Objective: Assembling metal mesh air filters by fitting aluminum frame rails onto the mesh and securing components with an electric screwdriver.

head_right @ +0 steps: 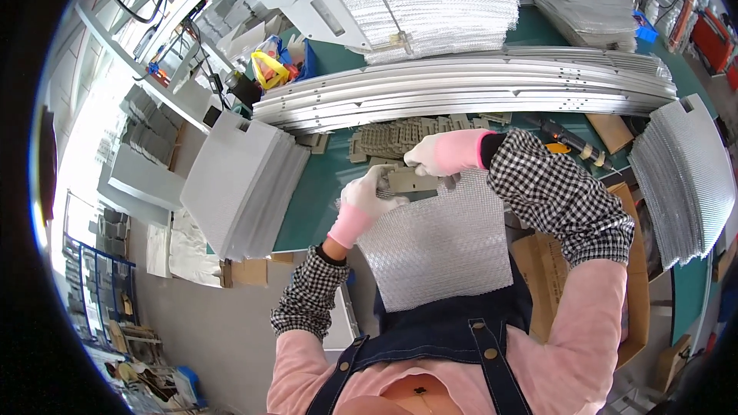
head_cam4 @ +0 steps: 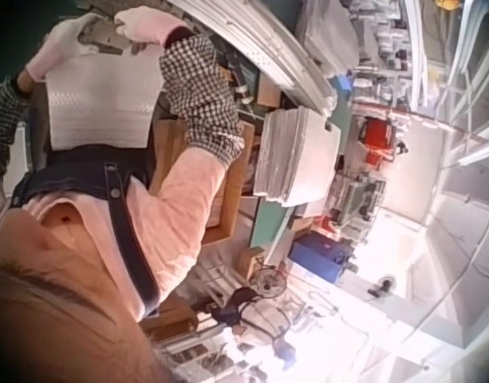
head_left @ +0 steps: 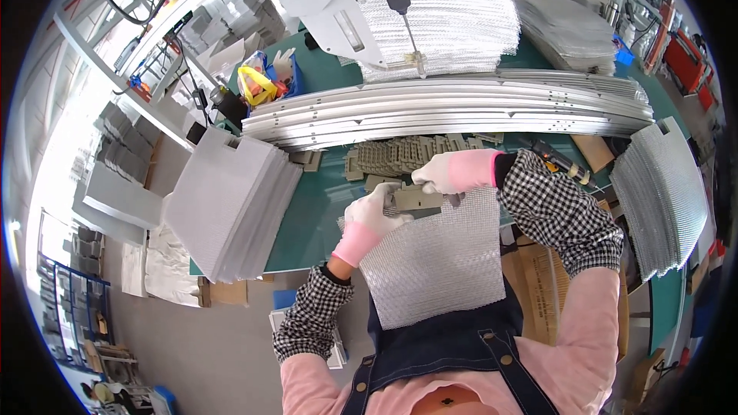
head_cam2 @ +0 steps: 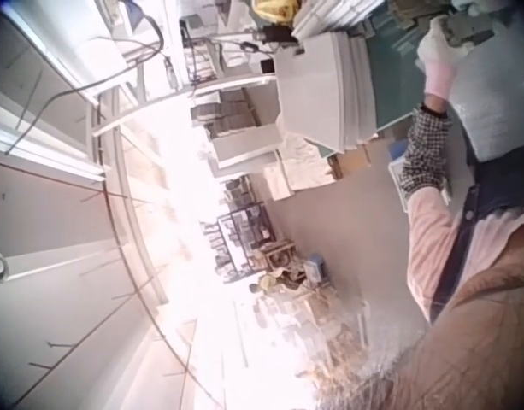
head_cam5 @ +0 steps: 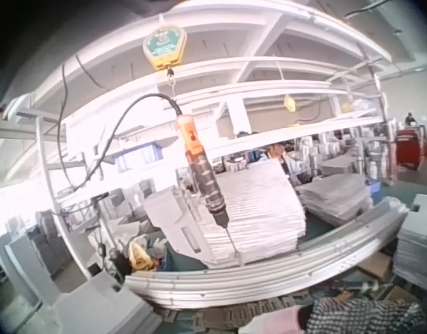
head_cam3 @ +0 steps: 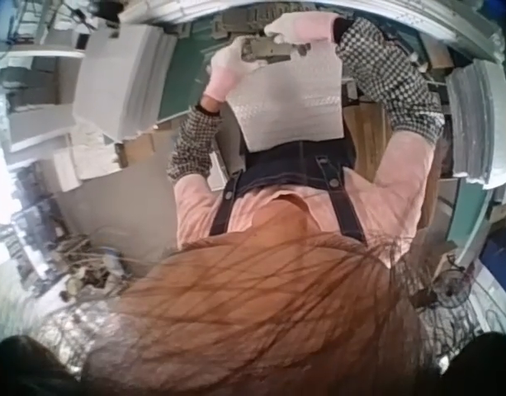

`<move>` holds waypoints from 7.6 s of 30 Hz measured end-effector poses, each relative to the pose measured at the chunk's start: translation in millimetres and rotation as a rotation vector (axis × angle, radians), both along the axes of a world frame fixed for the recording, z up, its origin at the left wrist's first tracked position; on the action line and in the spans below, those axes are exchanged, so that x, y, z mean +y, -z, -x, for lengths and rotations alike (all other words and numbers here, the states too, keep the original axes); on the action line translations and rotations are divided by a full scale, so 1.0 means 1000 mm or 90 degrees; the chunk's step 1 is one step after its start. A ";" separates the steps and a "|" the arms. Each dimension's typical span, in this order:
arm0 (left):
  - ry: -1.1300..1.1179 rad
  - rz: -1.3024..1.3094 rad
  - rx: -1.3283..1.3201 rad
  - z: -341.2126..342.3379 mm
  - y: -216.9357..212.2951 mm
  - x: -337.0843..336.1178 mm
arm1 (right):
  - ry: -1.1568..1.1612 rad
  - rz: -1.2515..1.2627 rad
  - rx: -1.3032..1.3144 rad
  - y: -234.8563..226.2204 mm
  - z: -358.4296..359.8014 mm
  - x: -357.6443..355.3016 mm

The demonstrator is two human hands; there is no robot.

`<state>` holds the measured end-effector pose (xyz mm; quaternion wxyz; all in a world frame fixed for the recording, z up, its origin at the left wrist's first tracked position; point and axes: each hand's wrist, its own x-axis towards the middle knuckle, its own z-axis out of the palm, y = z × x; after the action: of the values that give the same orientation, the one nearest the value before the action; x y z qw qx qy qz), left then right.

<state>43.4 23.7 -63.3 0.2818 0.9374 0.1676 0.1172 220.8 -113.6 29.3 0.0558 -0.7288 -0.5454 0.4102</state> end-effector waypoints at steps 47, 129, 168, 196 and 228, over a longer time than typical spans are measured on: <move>0.194 -0.027 0.175 -0.009 -0.018 0.023 | -0.366 0.028 -0.335 -0.002 0.009 0.043; -0.186 0.612 -0.295 0.027 0.067 0.034 | 0.330 -0.644 -0.413 0.050 -0.183 -0.120; -0.302 0.578 -0.447 0.121 0.003 -0.041 | -0.250 -0.286 -0.003 -0.004 0.046 0.016; -0.072 0.900 -0.516 0.117 0.022 -0.017 | -0.150 -0.147 0.018 -0.015 -0.012 -0.070; 0.024 -0.172 0.051 0.078 -0.004 0.027 | -0.145 -0.330 -0.221 0.057 -0.055 -0.093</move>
<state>-34.7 50.3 -59.8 0.1486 0.9737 0.1439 0.0955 275.6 -206.2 -27.4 0.0998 -0.6837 -0.7109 0.1313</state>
